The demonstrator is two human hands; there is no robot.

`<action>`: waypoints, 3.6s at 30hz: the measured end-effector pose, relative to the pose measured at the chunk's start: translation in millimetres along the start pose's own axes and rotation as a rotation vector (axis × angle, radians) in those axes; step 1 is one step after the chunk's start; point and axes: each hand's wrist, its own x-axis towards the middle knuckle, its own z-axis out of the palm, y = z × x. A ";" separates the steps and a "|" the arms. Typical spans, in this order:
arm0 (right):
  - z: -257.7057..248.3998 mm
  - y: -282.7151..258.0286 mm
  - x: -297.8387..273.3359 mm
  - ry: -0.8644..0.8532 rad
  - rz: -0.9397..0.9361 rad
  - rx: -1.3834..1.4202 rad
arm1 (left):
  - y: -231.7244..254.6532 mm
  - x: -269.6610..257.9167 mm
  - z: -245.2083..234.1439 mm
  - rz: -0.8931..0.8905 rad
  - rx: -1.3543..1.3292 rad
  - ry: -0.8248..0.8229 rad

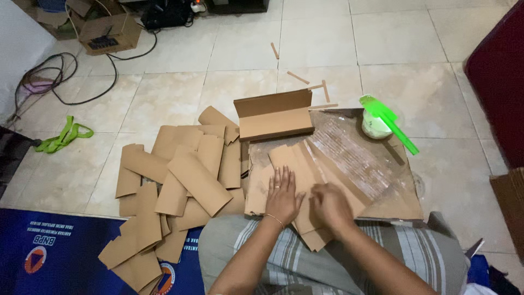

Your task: The person sits on the floor and assembles flat cardboard pieces into box shapes. They align the pieces, apply glue with a brush to the edges, and press the pieces together to form the box structure.

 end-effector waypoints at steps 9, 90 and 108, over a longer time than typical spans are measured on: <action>-14.8 19.0 46.6 -0.132 -0.210 0.288 | 6.6 9.5 -19.2 -0.038 0.130 -0.206; 15.1 45.0 62.6 -0.143 -0.442 0.123 | -1.6 27.1 -23.8 -0.030 0.179 -0.254; -13.6 68.4 -26.8 -0.309 -0.804 -0.140 | -48.4 119.3 18.0 -0.097 0.074 -0.153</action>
